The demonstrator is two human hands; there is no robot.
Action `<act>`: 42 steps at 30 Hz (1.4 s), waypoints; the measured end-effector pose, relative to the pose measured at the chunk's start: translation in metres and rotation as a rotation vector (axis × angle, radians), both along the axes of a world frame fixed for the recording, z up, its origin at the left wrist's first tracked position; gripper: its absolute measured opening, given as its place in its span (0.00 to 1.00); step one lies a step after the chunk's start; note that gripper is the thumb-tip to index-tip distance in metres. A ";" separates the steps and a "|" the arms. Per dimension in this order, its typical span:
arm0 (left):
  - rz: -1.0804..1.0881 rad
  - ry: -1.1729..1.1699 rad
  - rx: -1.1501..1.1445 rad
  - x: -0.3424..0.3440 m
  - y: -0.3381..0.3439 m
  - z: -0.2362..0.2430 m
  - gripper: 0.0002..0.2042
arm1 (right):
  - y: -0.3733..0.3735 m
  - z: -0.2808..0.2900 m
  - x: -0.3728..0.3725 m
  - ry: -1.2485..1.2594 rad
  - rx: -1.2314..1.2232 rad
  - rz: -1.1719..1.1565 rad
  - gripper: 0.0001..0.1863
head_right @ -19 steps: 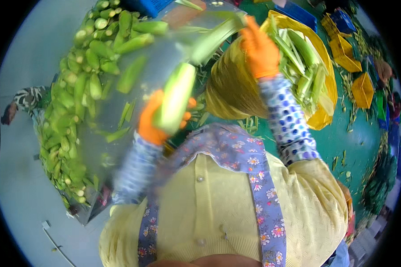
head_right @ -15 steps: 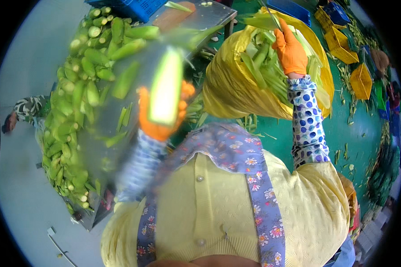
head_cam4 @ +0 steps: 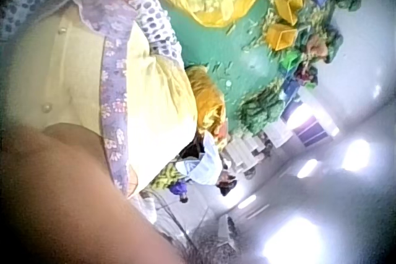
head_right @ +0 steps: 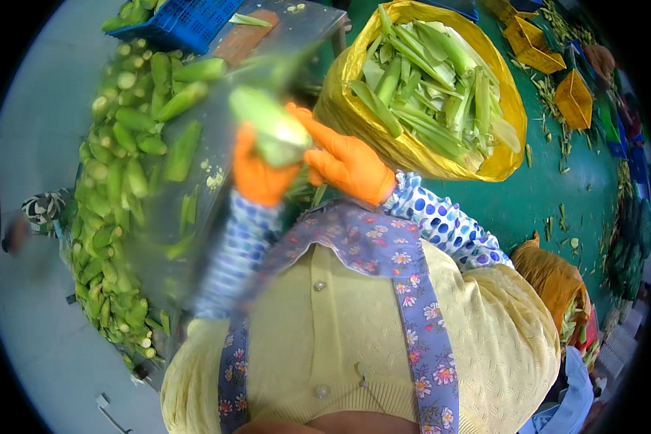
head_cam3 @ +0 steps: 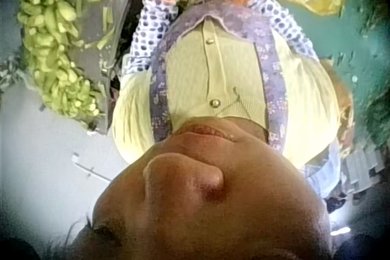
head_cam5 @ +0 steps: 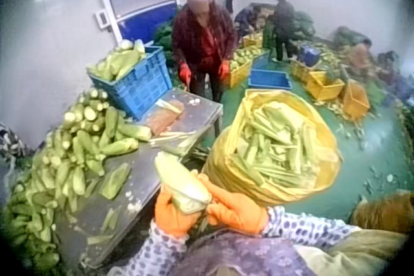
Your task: The person peels the outer layers of green vegetables using a knife and places the peeled items into a white plastic crate. The person works at a metal table in a processing area, handling the vegetables one by one.
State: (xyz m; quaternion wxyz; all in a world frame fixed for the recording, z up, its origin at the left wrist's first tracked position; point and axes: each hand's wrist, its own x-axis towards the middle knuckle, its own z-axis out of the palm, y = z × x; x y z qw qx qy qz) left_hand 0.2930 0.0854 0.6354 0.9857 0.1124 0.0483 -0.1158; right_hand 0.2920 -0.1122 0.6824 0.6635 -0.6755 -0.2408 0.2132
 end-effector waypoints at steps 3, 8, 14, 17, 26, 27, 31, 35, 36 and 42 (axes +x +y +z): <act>-0.011 -0.138 -0.104 -0.003 0.003 -0.005 0.31 | 0.015 -0.010 0.003 0.068 0.145 -0.029 0.34; 0.092 -0.180 -0.147 -0.003 0.006 -0.012 0.30 | 0.044 -0.014 0.007 -0.327 0.202 -0.219 0.31; 0.149 -0.295 0.096 0.000 0.005 -0.021 0.40 | 0.037 -0.006 0.007 0.250 0.411 -0.201 0.28; 0.049 -0.400 0.101 0.004 0.015 -0.018 0.39 | 0.031 -0.006 0.013 0.252 0.392 -0.155 0.27; 0.060 -0.298 0.269 0.012 0.025 0.018 0.47 | 0.018 -0.027 0.019 -0.155 0.056 -0.285 0.24; 0.072 -0.322 0.425 0.012 0.024 0.020 0.44 | 0.018 -0.030 0.019 -0.136 0.079 -0.310 0.24; 0.079 -0.318 0.440 0.012 0.025 0.013 0.45 | 0.023 -0.040 0.020 0.344 0.507 -0.176 0.28; -0.056 -0.477 0.806 0.015 0.035 0.001 0.45 | 0.022 -0.044 0.022 0.666 0.617 -0.159 0.27; -0.118 -0.517 0.926 0.015 0.037 -0.001 0.44 | 0.020 -0.044 0.023 0.694 0.584 -0.152 0.25; -0.163 -0.418 0.957 0.007 0.030 0.008 0.40 | 0.005 -0.048 0.041 0.550 0.526 -0.390 0.18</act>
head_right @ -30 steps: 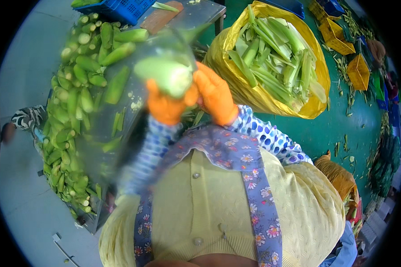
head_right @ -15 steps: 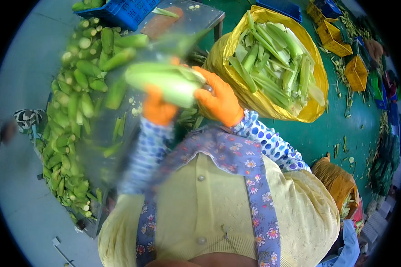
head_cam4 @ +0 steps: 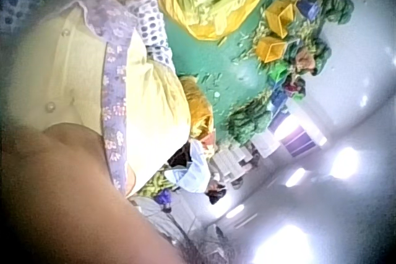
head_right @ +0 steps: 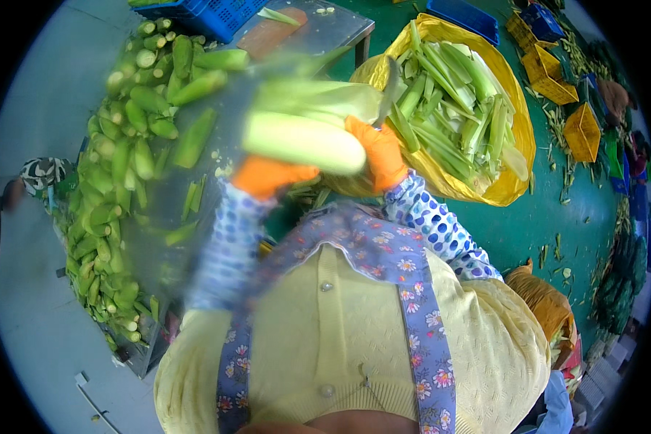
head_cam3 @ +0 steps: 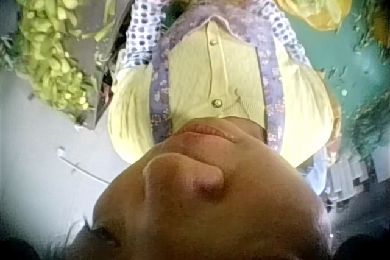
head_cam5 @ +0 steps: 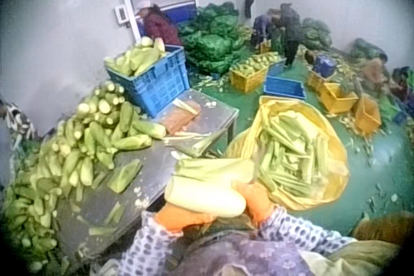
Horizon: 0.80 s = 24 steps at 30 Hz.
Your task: The person peels the outer layers of green vegetables using a knife and places the peeled items into a white plastic crate. The person works at a metal table in a processing area, handling the vegetables one by one.
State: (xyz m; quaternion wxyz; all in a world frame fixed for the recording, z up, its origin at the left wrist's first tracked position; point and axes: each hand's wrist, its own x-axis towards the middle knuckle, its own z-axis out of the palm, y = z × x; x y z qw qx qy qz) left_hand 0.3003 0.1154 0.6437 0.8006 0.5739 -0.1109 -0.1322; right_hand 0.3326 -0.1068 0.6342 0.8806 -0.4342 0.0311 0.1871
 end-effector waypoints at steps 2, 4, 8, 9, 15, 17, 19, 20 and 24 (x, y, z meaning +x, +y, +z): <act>0.090 0.103 -0.149 -0.005 -0.011 0.006 0.38 | -0.005 -0.001 0.005 -0.113 -0.086 -0.140 0.16; 0.119 0.167 -0.346 -0.008 -0.023 0.009 0.37 | -0.010 -0.001 0.008 -0.220 -0.140 -0.207 0.17; 0.307 0.233 -0.272 -0.012 -0.031 0.013 0.38 | -0.009 0.001 0.008 -0.117 -0.079 -0.063 0.17; 0.267 0.198 -0.295 -0.014 -0.030 0.014 0.38 | -0.007 0.002 0.009 -0.078 -0.108 -0.099 0.17; 0.016 0.135 -0.572 -0.025 -0.037 0.003 0.35 | -0.026 0.018 0.030 0.127 -0.459 -0.075 0.16; -0.023 0.264 -0.583 -0.032 -0.040 -0.009 0.34 | -0.060 0.029 0.049 0.002 -0.835 -0.154 0.17; -0.012 0.298 -0.477 -0.046 -0.032 -0.024 0.33 | -0.110 0.044 0.076 -0.432 -1.228 -0.139 0.19; 0.067 0.311 -0.451 -0.053 -0.026 -0.031 0.31 | -0.137 0.052 0.086 -0.661 -1.330 -0.085 0.21; 0.409 0.408 -0.524 -0.114 0.027 -0.051 0.25 | -0.214 0.083 0.093 -0.289 -1.676 -0.226 0.40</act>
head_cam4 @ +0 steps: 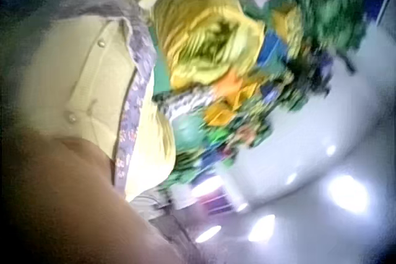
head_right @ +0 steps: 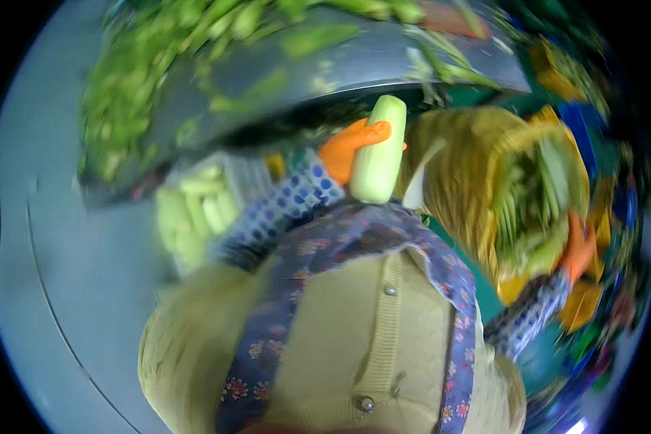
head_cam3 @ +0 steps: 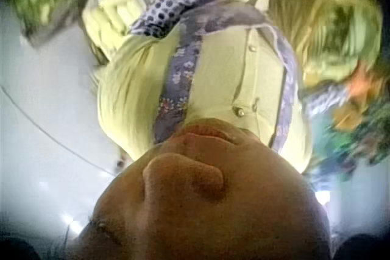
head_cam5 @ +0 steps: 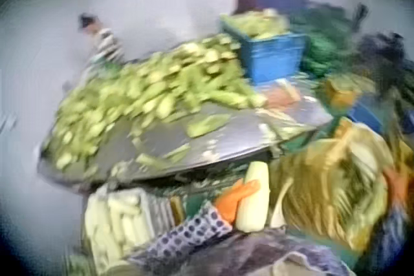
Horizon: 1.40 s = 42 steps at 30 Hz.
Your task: The person peels the outer layers of green vegetables using a knife and places the peeled items into a white plastic crate. The person works at a metal table in a processing area, handling the vegetables one by one.
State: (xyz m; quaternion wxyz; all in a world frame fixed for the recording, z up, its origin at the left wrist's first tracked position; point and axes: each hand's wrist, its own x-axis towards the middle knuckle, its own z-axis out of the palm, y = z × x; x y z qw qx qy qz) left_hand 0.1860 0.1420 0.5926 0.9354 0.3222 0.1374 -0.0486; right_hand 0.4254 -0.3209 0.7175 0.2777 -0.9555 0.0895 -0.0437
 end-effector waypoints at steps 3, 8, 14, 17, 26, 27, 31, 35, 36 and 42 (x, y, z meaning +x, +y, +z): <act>0.404 0.173 0.226 -0.066 0.033 -0.012 0.24 | 0.028 0.003 -0.009 -0.448 -0.127 0.127 0.29; 0.907 0.569 1.033 -0.242 0.058 -0.047 0.44 | 0.199 -0.028 -0.013 -0.484 0.333 0.998 0.18; 0.537 1.698 1.565 -0.498 0.050 -0.088 0.47 | 0.345 -0.045 -0.093 -0.236 0.529 1.385 0.19; 0.667 1.798 1.502 -0.582 0.073 -0.112 0.47 | 0.389 -0.032 -0.140 -0.327 0.411 1.518 0.18; 0.465 2.017 1.437 -0.665 0.142 -0.171 0.34 | 0.433 -0.038 -0.206 -0.214 0.297 1.504 0.16; 0.532 1.982 1.534 -0.658 0.139 -0.155 0.32 | 0.435 -0.038 -0.206 -0.242 0.285 1.508 0.16; 1.098 1.368 1.964 -0.524 0.177 -0.078 0.22 | 0.436 -0.036 -0.195 -0.244 0.357 1.395 0.20; 1.077 0.489 2.044 -0.298 0.241 0.005 0.19 | 0.426 -0.036 -0.189 -0.139 0.292 1.370 0.19; 1.030 0.378 2.079 -0.236 0.261 0.019 0.18 | 0.426 -0.039 -0.189 -0.146 0.278 1.388 0.19; 0.471 0.594 1.793 0.047 0.393 0.009 0.37 | 0.411 -0.045 -0.199 0.047 0.197 1.194 0.19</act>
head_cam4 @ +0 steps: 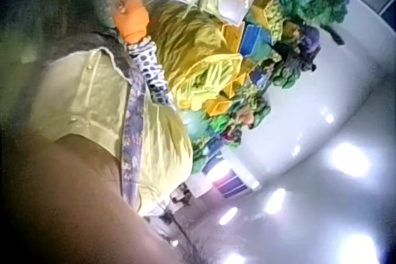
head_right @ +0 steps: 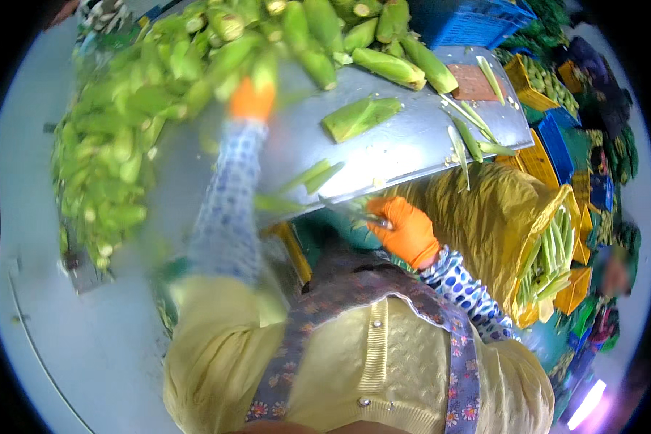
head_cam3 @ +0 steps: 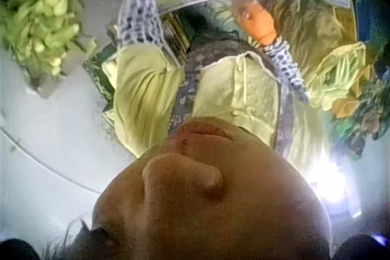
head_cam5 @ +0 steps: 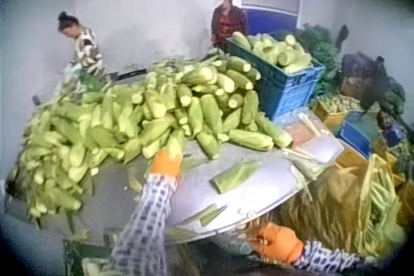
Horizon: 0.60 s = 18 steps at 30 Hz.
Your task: The person peels the outer layers of green vegetables using a knife and places the peeled items into a white plastic crate. The person works at a metal table in a processing area, handling the vegetables one by one.
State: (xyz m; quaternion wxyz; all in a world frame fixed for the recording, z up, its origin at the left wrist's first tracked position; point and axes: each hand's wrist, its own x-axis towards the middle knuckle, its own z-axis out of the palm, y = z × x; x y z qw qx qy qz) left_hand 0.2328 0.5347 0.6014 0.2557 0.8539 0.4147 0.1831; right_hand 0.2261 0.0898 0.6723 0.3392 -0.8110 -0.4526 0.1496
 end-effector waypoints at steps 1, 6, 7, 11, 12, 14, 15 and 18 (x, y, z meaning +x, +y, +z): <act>0.032 0.040 0.059 0.024 0.013 -0.018 0.37 | -0.002 0.003 -0.002 0.047 -0.099 -0.039 0.21; -0.144 -0.524 -0.919 0.044 0.036 -0.063 0.31 | -0.001 0.022 -0.001 0.346 -0.098 -0.069 0.27; -0.177 -0.655 -1.185 0.032 0.027 -0.055 0.29 | 0.002 0.025 0.002 0.308 -0.058 -0.064 0.28; -0.198 -0.946 -1.703 -0.042 -0.072 0.008 0.20 | 0.026 0.031 0.010 -0.211 0.079 0.031 0.31; -0.205 -0.973 -1.743 -0.059 -0.106 0.023 0.19 | 0.032 0.031 0.009 -0.364 0.153 0.046 0.31; -0.321 -0.899 -1.319 -0.071 -0.166 0.047 0.19 | 0.038 0.030 0.007 -0.446 0.085 0.127 0.33; -0.419 -0.766 -0.811 -0.075 -0.192 0.055 0.19 | 0.038 0.030 0.006 -0.455 0.122 0.158 0.35; -0.526 -0.767 -0.731 -0.082 -0.250 0.069 0.19 | 0.023 0.032 0.002 -0.496 0.094 0.119 0.36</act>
